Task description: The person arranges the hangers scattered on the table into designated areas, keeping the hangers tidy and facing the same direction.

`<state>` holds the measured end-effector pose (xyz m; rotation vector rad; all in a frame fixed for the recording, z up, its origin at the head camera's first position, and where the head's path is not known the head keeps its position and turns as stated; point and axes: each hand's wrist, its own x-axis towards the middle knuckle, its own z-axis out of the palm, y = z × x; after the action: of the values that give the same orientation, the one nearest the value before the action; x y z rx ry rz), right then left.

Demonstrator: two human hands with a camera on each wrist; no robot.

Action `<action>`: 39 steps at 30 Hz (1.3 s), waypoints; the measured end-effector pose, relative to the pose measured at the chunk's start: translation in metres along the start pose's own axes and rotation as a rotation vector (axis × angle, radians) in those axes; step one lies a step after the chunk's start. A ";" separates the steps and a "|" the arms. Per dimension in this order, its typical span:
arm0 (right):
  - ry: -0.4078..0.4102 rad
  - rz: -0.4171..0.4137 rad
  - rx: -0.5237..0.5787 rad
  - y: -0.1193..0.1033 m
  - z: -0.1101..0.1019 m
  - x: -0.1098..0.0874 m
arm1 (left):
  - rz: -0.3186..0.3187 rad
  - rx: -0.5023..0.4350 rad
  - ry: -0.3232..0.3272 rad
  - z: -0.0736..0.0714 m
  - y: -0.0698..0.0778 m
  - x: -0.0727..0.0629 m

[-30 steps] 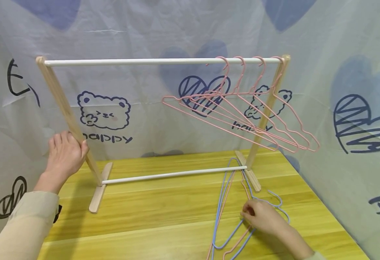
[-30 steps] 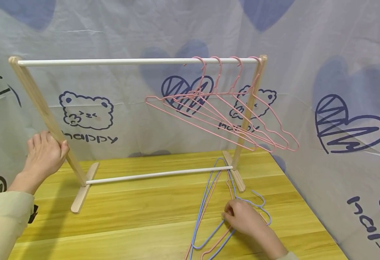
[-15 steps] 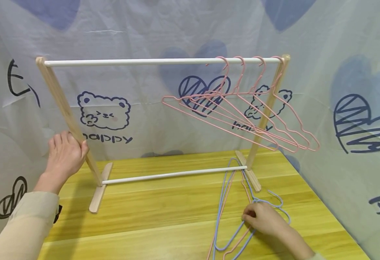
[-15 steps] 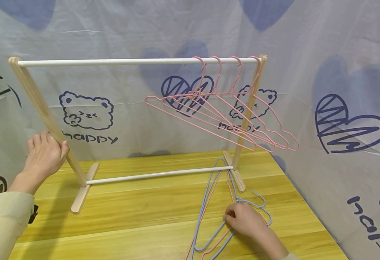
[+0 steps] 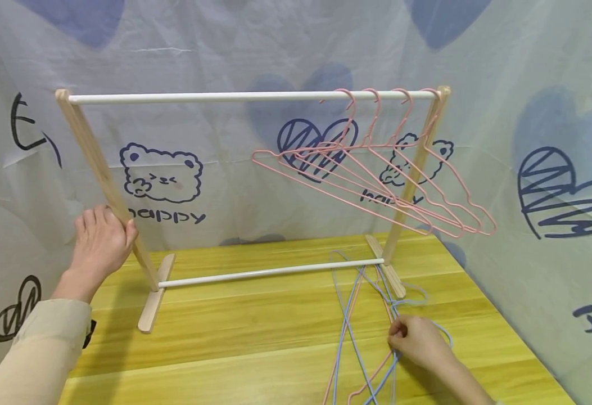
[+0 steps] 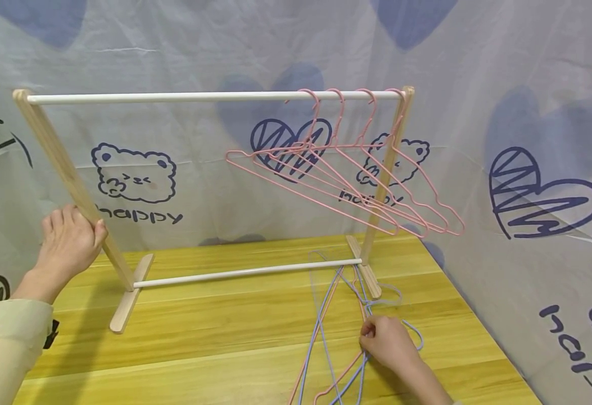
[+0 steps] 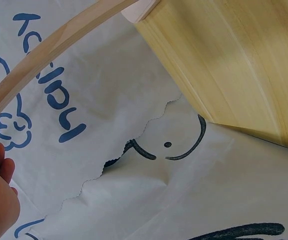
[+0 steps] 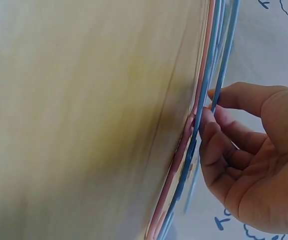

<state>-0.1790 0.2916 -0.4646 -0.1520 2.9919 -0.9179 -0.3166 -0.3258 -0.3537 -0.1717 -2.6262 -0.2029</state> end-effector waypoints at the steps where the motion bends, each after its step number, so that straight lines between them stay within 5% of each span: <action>1: 0.008 0.009 0.006 0.000 0.000 0.000 | -0.001 0.001 -0.001 0.000 0.000 0.000; 11: 0.044 0.040 0.074 0.008 -0.007 -0.003 | 0.003 -0.001 -0.008 -0.001 0.001 -0.001; 19: -0.050 0.034 0.221 0.014 -0.009 -0.008 | 0.000 -0.004 -0.005 -0.001 0.002 -0.001; 28: -0.088 -0.018 0.205 0.014 -0.010 -0.008 | 0.000 -0.001 -0.005 -0.001 0.002 -0.001; 39: -0.034 0.028 0.300 0.003 -0.011 -0.003 | 0.000 0.001 -0.008 -0.002 0.002 -0.001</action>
<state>-0.1765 0.3004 -0.4573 -0.1200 2.7738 -1.3287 -0.3150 -0.3238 -0.3523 -0.1726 -2.6345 -0.2010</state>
